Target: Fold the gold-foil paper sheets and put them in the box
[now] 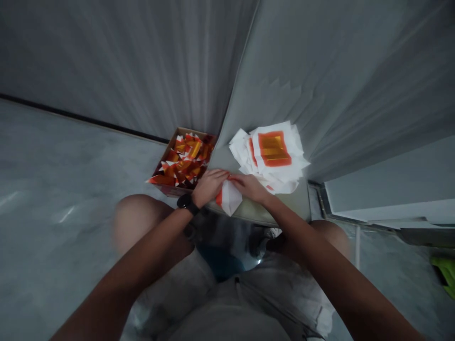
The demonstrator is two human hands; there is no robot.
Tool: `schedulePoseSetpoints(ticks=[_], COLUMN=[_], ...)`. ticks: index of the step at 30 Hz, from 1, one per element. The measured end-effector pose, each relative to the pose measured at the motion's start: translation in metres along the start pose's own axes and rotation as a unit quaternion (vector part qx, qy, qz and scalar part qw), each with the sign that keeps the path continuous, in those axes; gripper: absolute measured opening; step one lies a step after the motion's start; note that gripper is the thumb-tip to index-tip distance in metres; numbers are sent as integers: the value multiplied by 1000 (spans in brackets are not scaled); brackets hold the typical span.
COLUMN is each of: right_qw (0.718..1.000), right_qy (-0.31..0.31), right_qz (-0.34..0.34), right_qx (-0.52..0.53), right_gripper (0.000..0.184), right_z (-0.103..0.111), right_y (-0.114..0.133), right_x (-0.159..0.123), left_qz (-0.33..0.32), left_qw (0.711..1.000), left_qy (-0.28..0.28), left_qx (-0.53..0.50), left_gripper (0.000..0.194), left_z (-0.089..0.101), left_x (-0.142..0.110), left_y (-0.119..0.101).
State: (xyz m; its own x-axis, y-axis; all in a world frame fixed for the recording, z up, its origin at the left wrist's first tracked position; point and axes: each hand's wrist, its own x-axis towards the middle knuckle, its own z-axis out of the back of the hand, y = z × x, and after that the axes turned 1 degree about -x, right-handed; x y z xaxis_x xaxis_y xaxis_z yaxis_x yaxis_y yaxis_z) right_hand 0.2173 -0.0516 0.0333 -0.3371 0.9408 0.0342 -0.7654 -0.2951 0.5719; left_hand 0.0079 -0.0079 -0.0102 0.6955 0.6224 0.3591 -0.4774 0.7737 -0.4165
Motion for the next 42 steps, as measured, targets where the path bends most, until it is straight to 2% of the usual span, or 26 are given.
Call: schedulePoseSetpoints(ticks=[3, 5, 9, 13, 16, 20, 26, 29, 31, 33, 34, 37, 42], right_qw=[999, 999, 994, 967, 958, 950, 948, 951, 952, 949, 946, 941, 955], right_qy=[-4, 5, 41, 79, 66, 68, 102, 99, 79, 70, 71, 69, 59], right_qz=[-17, -19, 42, 105, 125, 161, 150, 101, 59, 43, 46, 66, 68], right_qx=[42, 29, -93, -216, -250, -258, -263, -274, -290, -305, -312, -324, -282], right_gripper=[32, 32, 30, 33, 39, 38, 35, 33, 33, 32, 31, 29, 30], right_z=[6, 10, 16, 15, 11, 8, 24, 26, 20, 11, 6, -6, -7], right_y=[-4, -4, 0, -3, -12, -22, -16, -2, 8, 15, 18, 20, 14], right_x=[-2, -2, -4, -7, -11, -22, -34, -21, -8, 3, 7, 12, 7], left_qz=[-14, -16, 1, 27, 44, 59, 64, 61, 120, 225, 274, 351, 388], left_qw=[999, 998, 998, 997, 996, 996, 995, 997, 991, 968, 954, 931, 917], left_qy=[19, 37, 58, 68, 73, 66, 67, 14, -53, -105, -115, -94, -92], left_qx=[22, 40, 39, 21, 8, -3, -34, -53, -25, 25, 42, 34, 33], left_gripper=[44, 44, 45, 47, 48, 47, 46, 43, 36, 31, 31, 31, 29], left_z=[0, 1, 2, 0, 0, -3, -2, 0, 1, 2, 2, 1, -4], left_x=[-2, -2, -2, -2, -2, -3, -1, 0, -3, -7, -9, -13, -4], left_y=[2, 1, -3, -6, -8, -9, -5, -9, -16, -23, -27, -32, -29])
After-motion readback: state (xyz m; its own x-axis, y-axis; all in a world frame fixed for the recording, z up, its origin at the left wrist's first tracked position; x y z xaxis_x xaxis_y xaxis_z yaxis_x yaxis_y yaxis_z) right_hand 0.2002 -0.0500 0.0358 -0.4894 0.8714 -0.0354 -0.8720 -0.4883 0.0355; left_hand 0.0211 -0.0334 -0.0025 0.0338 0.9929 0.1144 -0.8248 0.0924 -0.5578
